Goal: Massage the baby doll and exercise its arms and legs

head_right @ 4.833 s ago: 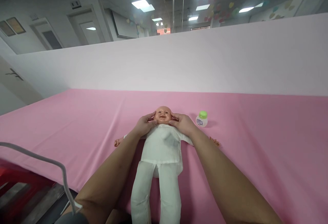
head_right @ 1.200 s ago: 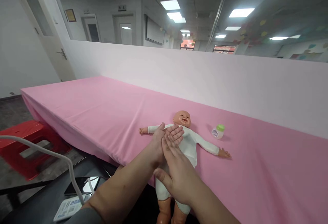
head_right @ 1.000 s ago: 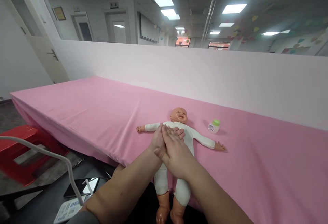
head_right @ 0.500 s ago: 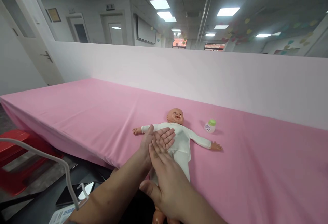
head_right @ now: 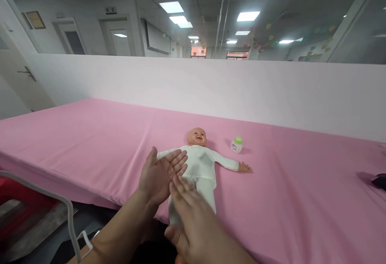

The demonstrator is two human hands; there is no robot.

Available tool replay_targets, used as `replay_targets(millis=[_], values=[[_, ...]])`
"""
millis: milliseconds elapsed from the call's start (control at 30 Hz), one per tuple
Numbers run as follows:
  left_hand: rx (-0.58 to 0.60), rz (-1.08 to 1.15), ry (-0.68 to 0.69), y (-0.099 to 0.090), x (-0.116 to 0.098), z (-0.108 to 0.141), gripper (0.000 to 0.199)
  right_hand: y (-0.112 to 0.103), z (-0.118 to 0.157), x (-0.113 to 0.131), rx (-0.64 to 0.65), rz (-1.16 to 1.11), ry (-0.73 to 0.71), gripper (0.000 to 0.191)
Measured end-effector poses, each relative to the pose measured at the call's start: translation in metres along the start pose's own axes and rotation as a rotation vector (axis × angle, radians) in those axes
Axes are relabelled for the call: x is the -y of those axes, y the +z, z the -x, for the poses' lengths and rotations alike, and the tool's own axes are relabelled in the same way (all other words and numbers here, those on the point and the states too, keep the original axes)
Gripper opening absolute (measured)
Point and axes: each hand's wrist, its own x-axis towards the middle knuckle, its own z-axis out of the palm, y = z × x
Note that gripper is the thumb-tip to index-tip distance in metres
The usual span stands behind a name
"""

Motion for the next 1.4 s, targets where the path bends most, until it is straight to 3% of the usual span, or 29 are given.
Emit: replay_targets(millis=[67,167,267,367,467,567,733,800,1000,1133,1400], values=[[0.002,-0.002,-0.008,0.000,0.007,0.002,0.088,0.007,0.004,0.012,-0.003,-0.037,-0.058,0.085],[-0.026,0.015,-0.077,-0.001,0.028,0.005,0.084,0.011,-0.002,0.016,-0.038,-0.065,-0.031,0.087],[-0.036,0.018,-0.166,0.000,0.054,0.009,0.077,0.008,-0.015,0.004,-0.113,-0.072,0.048,0.086],[0.109,-0.093,-0.100,-0.004,0.066,0.012,0.071,0.000,-0.021,-0.018,-0.152,-0.069,0.107,0.077],[0.228,-0.398,0.089,-0.017,0.055,0.016,0.060,-0.012,-0.010,-0.040,-0.170,-0.066,0.170,0.068],[0.212,-0.820,0.282,-0.036,0.032,0.023,0.050,-0.022,0.012,-0.057,-0.127,-0.068,0.218,0.058],[0.523,-1.260,0.327,-0.055,0.012,0.019,0.061,-0.034,0.032,-0.074,0.030,-0.051,0.207,0.052],[0.576,-1.290,0.322,-0.056,0.012,0.005,0.059,-0.037,0.029,-0.079,0.073,-0.026,0.175,0.051],[0.435,-1.358,0.406,-0.067,0.017,-0.029,0.050,-0.045,0.005,-0.094,0.146,0.009,0.121,0.049],[0.435,-1.324,0.388,-0.076,0.019,-0.029,0.050,-0.047,-0.016,-0.105,0.221,0.014,0.091,0.048],[0.430,-1.356,0.402,-0.082,0.018,-0.026,0.050,-0.053,-0.051,-0.162,0.167,0.043,0.136,0.056]])
